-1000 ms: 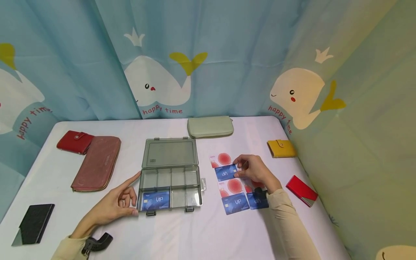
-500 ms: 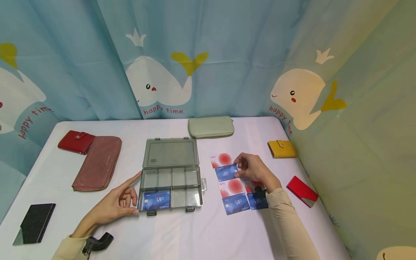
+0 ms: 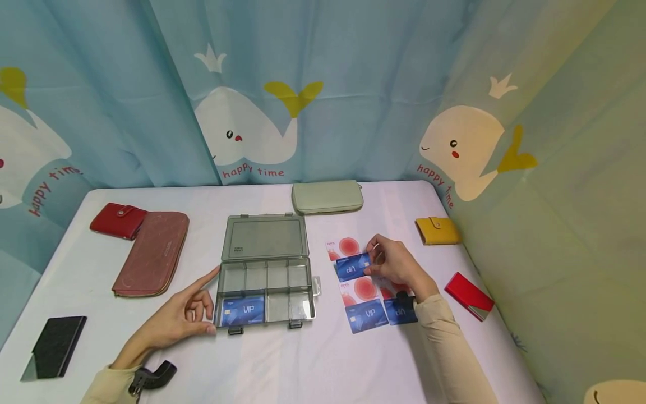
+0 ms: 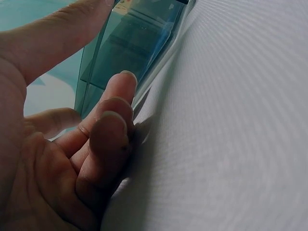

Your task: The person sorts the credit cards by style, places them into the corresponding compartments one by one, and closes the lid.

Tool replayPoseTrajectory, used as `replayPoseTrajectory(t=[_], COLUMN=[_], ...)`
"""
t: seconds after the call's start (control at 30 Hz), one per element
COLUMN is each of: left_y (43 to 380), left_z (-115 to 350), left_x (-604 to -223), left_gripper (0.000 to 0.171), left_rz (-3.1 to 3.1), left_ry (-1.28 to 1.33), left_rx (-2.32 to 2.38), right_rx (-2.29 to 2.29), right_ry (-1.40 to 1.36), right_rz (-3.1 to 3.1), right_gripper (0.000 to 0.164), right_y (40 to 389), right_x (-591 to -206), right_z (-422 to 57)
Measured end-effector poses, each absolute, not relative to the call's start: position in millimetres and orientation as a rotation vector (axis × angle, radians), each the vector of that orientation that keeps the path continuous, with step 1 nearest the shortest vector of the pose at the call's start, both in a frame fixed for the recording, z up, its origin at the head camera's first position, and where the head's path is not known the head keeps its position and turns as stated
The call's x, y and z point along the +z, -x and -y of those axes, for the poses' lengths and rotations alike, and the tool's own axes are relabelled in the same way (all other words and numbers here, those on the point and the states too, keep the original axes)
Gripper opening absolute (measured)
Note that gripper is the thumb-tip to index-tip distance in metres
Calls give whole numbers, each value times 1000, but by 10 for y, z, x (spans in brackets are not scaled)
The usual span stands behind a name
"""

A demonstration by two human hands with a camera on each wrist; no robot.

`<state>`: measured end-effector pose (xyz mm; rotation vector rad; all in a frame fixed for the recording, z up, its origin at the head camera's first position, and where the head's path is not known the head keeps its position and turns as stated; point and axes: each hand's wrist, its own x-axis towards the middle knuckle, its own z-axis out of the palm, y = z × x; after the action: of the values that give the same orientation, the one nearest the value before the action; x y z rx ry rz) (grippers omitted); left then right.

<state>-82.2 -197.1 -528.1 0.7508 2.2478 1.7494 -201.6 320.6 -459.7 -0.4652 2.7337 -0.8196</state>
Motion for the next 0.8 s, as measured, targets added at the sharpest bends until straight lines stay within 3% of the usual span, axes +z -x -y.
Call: replayPoseTrajectory(t=[0.43,0.8], left_y=[811,808], left_z=[1967,1961], left_x=[-5279,-5263], left_gripper=[112,111], left_rz=[-2253,-2257], left_ry=[-762,-782], left_rx=[1748,1754], right_rx=[-991,-1357], right_ry=[553,489], right_rz=[-2701,-2501], right_gripper=[29,35], right_y=[1933,1901], right_x=[-4614,-4553], right_z=[-3229,-3205])
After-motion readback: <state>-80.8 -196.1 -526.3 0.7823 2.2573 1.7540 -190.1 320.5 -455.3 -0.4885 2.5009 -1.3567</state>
